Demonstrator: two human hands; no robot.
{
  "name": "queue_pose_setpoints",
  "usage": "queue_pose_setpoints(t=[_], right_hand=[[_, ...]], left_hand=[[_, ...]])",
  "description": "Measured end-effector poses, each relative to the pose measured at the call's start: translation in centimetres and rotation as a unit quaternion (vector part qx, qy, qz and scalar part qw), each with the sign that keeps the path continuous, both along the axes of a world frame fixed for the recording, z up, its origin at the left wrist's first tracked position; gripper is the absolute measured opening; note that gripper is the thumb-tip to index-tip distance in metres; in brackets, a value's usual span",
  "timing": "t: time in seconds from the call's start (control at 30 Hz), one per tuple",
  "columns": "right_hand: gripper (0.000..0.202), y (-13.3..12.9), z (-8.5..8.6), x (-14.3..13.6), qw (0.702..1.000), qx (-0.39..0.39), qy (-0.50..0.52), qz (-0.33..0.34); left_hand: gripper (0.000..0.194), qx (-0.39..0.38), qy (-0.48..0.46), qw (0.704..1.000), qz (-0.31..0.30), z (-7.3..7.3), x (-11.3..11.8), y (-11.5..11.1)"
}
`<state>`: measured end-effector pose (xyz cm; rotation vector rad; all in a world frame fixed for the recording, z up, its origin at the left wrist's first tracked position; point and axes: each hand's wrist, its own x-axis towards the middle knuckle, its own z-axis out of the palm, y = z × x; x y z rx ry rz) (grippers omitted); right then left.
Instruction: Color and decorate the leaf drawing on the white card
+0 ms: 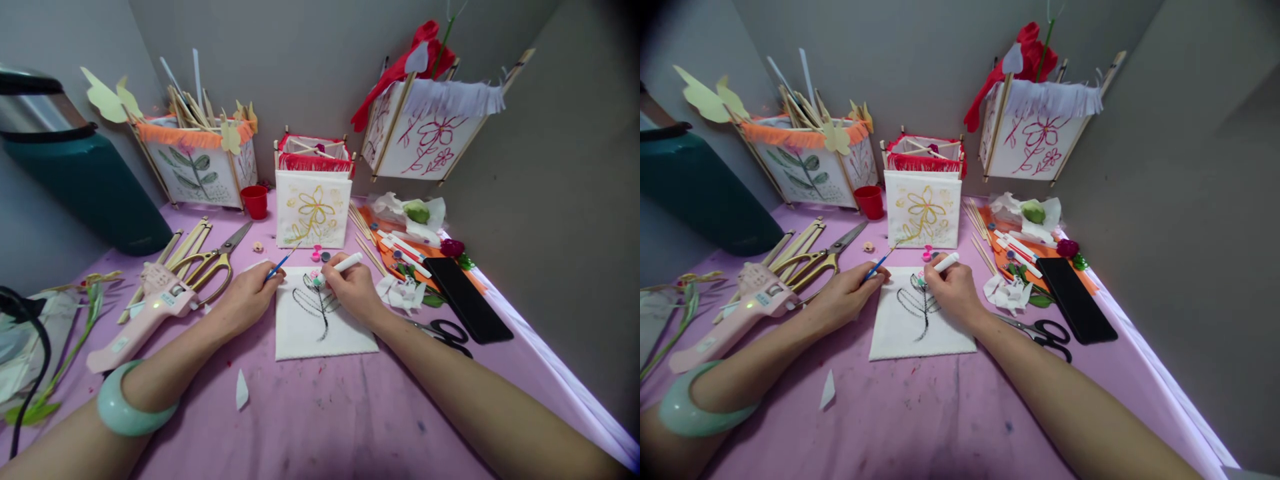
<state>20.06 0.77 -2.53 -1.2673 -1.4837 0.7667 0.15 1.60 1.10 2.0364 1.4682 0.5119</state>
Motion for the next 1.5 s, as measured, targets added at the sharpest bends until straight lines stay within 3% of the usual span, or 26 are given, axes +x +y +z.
queue_pose_setpoints(t=[0.43,1.03,1.5], right_hand=[[0.022,-0.01,0.34,0.05,0.999,0.013,-0.05,-0.018],[0.023,0.0,-0.04,0.07,0.998,0.017,-0.024,-0.053],[0.022,-0.19,0.27,0.04,0.998,0.016,-0.059,-0.017]], left_hand=[[0.03,0.002,-0.008,1.0,0.003,0.14,0.04,-0.09],[0.03,0.005,-0.005,1.0,-0.002,-0.04,-0.01,0.01],[0.03,0.003,-0.006,1.0,0.0,0.14,0.03,-0.05]])
